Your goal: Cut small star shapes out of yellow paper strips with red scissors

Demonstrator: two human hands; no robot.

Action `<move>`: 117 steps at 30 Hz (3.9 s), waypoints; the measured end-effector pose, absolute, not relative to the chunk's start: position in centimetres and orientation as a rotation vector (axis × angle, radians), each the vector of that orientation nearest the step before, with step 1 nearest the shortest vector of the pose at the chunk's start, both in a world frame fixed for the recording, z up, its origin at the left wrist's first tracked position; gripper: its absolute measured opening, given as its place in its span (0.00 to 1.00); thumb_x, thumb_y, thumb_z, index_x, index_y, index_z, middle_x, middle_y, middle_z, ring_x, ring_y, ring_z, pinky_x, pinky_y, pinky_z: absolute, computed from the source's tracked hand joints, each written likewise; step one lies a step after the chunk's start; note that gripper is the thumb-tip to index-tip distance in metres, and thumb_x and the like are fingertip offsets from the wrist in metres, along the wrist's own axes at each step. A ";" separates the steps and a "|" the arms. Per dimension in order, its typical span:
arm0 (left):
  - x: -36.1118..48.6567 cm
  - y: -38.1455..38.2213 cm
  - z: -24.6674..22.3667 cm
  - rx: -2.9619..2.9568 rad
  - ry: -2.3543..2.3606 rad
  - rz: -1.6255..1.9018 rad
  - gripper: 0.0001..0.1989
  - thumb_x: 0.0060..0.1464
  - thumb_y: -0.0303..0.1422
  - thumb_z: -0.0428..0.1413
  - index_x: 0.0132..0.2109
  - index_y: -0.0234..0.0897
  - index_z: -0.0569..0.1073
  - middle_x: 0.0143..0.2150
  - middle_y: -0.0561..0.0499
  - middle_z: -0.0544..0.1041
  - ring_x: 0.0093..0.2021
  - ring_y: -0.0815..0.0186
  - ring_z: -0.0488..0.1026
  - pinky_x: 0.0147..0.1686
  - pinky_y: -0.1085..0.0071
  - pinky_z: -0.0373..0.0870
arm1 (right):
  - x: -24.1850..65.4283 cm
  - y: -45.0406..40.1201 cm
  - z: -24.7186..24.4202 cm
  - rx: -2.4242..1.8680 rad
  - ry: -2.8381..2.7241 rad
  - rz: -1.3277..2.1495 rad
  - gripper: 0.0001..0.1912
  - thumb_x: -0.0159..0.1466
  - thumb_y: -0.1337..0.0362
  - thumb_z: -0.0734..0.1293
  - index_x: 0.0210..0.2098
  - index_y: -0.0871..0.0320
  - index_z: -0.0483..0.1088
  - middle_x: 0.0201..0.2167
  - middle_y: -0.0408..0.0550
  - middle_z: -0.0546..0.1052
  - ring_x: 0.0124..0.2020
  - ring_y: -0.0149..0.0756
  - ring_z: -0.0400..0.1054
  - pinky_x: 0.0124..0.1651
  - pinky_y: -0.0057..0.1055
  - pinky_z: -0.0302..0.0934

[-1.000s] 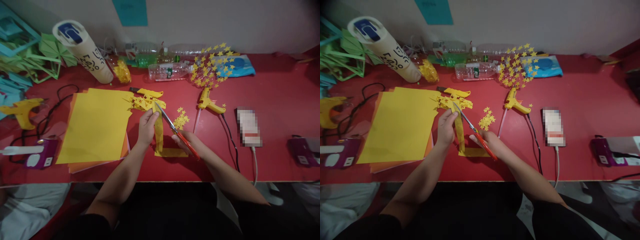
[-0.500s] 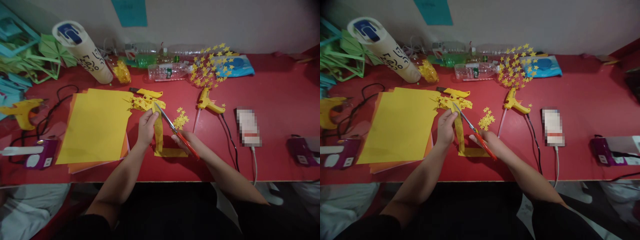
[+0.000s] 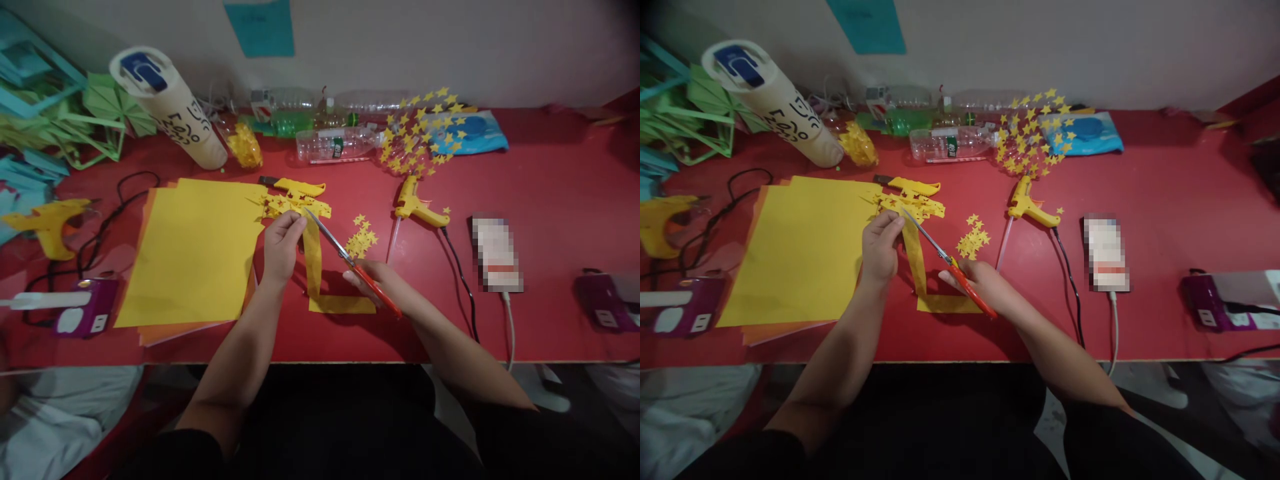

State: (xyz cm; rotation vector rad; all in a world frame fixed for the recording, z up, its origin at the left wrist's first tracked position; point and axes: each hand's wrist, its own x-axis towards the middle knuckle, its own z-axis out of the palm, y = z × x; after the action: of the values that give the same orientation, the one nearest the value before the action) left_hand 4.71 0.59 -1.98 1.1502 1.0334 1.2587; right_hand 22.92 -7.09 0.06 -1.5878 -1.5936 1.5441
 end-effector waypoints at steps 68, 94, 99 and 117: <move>4.7 0.6 -0.3 0.907 0.948 0.908 0.10 0.45 0.38 0.57 0.28 0.37 0.66 0.16 0.57 0.67 0.15 0.71 0.66 0.14 0.75 0.62 | 24.1 -6.7 0.4 -1.537 -1.493 1.636 0.21 0.58 0.49 0.67 0.23 0.54 0.54 0.15 0.34 0.56 0.16 0.25 0.50 0.19 0.26 0.44; 4.8 0.4 -0.5 1.041 1.040 1.020 0.12 0.41 0.37 0.57 0.17 0.35 0.70 0.14 0.55 0.69 0.13 0.78 0.61 0.12 0.80 0.55 | 24.5 -6.8 -0.9 -1.325 -1.402 1.897 0.19 0.54 0.48 0.70 0.26 0.56 0.60 0.14 0.32 0.57 0.13 0.23 0.52 0.15 0.23 0.49; 4.7 0.4 -0.6 1.075 1.104 1.067 0.12 0.40 0.36 0.57 0.16 0.36 0.69 0.13 0.56 0.68 0.12 0.78 0.59 0.11 0.81 0.53 | 24.8 -6.6 -0.9 -1.411 -1.453 1.858 0.16 0.56 0.51 0.67 0.26 0.56 0.62 0.15 0.35 0.61 0.15 0.26 0.56 0.17 0.24 0.53; 4.1 0.8 -1.9 1.153 1.057 1.155 0.14 0.46 0.36 0.56 0.18 0.37 0.67 0.12 0.58 0.63 0.12 0.78 0.58 0.11 0.80 0.53 | 24.2 -6.7 -0.3 -1.382 -1.440 1.863 0.23 0.59 0.50 0.69 0.21 0.54 0.55 0.10 0.32 0.57 0.11 0.21 0.48 0.13 0.21 0.42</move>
State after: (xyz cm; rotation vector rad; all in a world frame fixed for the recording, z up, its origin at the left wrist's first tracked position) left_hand 4.13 0.76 -1.88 1.1535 1.0567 1.1555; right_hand 24.19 -6.72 -0.26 -1.3821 -1.4404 1.8635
